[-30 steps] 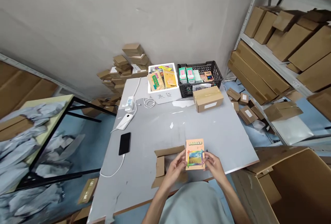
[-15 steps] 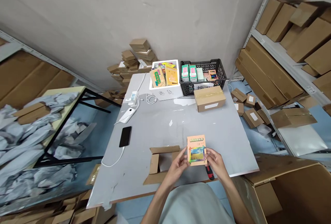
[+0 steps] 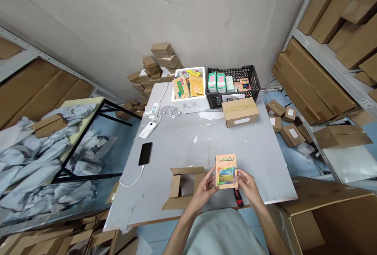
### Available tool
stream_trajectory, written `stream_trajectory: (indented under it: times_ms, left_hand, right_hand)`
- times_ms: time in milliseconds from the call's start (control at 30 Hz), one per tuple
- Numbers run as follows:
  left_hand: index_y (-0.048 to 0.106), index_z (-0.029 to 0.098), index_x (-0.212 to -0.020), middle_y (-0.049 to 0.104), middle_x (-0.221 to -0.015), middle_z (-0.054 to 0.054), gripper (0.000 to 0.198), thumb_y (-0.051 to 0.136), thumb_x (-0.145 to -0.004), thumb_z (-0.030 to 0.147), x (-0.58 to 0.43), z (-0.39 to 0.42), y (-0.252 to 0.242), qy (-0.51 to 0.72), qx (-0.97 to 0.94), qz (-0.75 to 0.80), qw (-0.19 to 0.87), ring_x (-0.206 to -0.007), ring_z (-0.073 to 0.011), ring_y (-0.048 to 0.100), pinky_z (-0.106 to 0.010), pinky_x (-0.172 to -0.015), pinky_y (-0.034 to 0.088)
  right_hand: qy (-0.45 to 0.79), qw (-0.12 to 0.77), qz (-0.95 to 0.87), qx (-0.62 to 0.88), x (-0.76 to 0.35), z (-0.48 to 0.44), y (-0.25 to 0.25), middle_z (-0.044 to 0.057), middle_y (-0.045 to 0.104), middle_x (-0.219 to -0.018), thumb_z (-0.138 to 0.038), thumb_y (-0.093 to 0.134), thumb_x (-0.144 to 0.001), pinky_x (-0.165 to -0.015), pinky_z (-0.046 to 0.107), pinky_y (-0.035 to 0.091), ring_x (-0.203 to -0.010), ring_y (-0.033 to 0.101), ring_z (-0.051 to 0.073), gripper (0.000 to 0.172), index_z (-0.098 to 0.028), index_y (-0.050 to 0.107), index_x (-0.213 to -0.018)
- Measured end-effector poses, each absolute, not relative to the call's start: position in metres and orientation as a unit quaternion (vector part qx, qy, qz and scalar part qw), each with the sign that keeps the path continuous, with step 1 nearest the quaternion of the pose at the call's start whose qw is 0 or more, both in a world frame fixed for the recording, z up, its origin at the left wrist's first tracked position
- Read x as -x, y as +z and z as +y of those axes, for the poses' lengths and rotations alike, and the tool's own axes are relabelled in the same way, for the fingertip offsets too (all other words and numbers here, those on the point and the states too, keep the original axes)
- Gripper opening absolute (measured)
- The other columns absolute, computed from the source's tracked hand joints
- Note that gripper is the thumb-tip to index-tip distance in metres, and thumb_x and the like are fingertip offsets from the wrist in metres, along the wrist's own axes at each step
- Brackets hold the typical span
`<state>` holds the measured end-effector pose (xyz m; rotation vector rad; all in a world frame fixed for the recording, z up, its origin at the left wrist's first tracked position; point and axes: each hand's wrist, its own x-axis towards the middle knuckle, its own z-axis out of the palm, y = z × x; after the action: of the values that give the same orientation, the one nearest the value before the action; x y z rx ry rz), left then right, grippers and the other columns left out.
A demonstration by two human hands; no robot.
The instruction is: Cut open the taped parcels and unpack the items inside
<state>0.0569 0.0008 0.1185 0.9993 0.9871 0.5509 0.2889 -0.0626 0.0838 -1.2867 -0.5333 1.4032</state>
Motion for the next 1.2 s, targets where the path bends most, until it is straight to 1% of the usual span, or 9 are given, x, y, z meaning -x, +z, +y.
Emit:
stream_trajectory:
  times_ms: [200, 333, 433, 567, 667, 833, 967, 1100, 1200]
  left_hand:
    - [0.048, 0.031, -0.179, 0.075, -0.150, -0.013, 0.103, 0.093, -0.087, 0.039, -0.065, 0.003, 0.132, 0.235, -0.452, 0.460, 0.727, -0.123, -0.0286, 0.073, -0.040, -0.112, 0.055]
    - [0.049, 0.030, -0.178, 0.075, -0.148, -0.013, 0.100, 0.092, -0.088, 0.042, -0.070, 0.007, 0.140, 0.232, -0.455, 0.461, 0.725, -0.126, -0.0296, 0.072, -0.041, -0.115, 0.054]
    - [0.050, 0.029, -0.178, 0.075, -0.147, -0.013, 0.100, 0.091, -0.087, 0.041, -0.072, 0.010, 0.141, 0.229, -0.456, 0.466, 0.723, -0.127, -0.0301, 0.072, -0.041, -0.115, 0.054]
    - [0.051, 0.029, -0.177, 0.076, -0.146, -0.012, 0.101, 0.090, -0.084, 0.037, -0.071, 0.012, 0.140, 0.228, -0.456, 0.475, 0.718, -0.122, -0.0287, 0.072, -0.042, -0.114, 0.055]
    - [0.052, 0.030, -0.176, 0.077, -0.146, -0.012, 0.101, 0.091, -0.083, 0.035, -0.069, 0.011, 0.140, 0.233, -0.446, 0.476, 0.721, -0.123, -0.0297, 0.073, -0.043, -0.113, 0.056]
    - [0.054, 0.030, -0.175, 0.077, -0.147, -0.014, 0.101, 0.094, -0.082, 0.037, -0.069, 0.011, 0.139, 0.246, -0.438, 0.474, 0.723, -0.124, -0.0312, 0.073, -0.044, -0.114, 0.056]
    - [0.055, 0.030, -0.175, 0.076, -0.147, -0.014, 0.099, 0.094, -0.085, 0.040, -0.070, 0.011, 0.138, 0.248, -0.442, 0.470, 0.723, -0.124, -0.0309, 0.073, -0.043, -0.114, 0.056]
    - [0.053, 0.030, -0.176, 0.076, -0.147, -0.014, 0.101, 0.095, -0.085, 0.043, -0.070, 0.011, 0.137, 0.244, -0.446, 0.465, 0.725, -0.123, -0.0304, 0.073, -0.043, -0.114, 0.056]
    - [0.052, 0.030, -0.177, 0.076, -0.148, -0.014, 0.101, 0.094, -0.086, 0.044, -0.071, 0.011, 0.137, 0.239, -0.447, 0.467, 0.725, -0.125, -0.0305, 0.073, -0.043, -0.114, 0.056]
  right_hand:
    - [0.592, 0.542, -0.225, 0.551, -0.296, -0.059, 0.082, 0.013, 0.088, -0.121, -0.084, 0.093, -0.073, -0.065, 0.035, 0.064, -0.102, 0.081, 0.034, 0.079, -0.026, 0.088, -0.126]
    - [0.591, 0.546, -0.227, 0.549, -0.298, -0.057, 0.080, 0.013, 0.088, -0.121, -0.085, 0.092, -0.076, -0.065, 0.035, 0.064, -0.103, 0.081, 0.035, 0.078, -0.026, 0.087, -0.127]
    - [0.590, 0.544, -0.232, 0.550, -0.297, -0.055, 0.079, 0.013, 0.088, -0.119, -0.086, 0.091, -0.077, -0.064, 0.034, 0.063, -0.101, 0.081, 0.034, 0.079, -0.025, 0.087, -0.127]
    - [0.598, 0.539, -0.239, 0.543, -0.296, -0.052, 0.079, 0.013, 0.088, -0.118, -0.088, 0.090, -0.077, -0.063, 0.032, 0.062, -0.095, 0.080, 0.031, 0.081, -0.024, 0.087, -0.128]
    - [0.601, 0.539, -0.243, 0.538, -0.295, -0.049, 0.083, 0.012, 0.089, -0.117, -0.089, 0.089, -0.077, -0.064, 0.032, 0.062, -0.092, 0.080, 0.029, 0.081, -0.025, 0.088, -0.127]
    - [0.598, 0.539, -0.241, 0.541, -0.294, -0.047, 0.088, 0.011, 0.089, -0.117, -0.088, 0.089, -0.078, -0.065, 0.032, 0.062, -0.094, 0.080, 0.030, 0.078, -0.026, 0.089, -0.124]
    - [0.596, 0.539, -0.233, 0.548, -0.295, -0.047, 0.088, 0.011, 0.089, -0.114, -0.088, 0.091, -0.074, -0.064, 0.034, 0.062, -0.095, 0.080, 0.031, 0.078, -0.026, 0.090, -0.122]
    - [0.597, 0.534, -0.231, 0.552, -0.297, -0.049, 0.087, 0.011, 0.089, -0.115, -0.089, 0.091, -0.074, -0.064, 0.033, 0.062, -0.096, 0.081, 0.032, 0.082, -0.025, 0.089, -0.126]
    - [0.601, 0.531, -0.235, 0.549, -0.298, -0.050, 0.087, 0.011, 0.089, -0.117, -0.089, 0.090, -0.076, -0.067, 0.033, 0.063, -0.097, 0.081, 0.032, 0.080, -0.026, 0.088, -0.127]
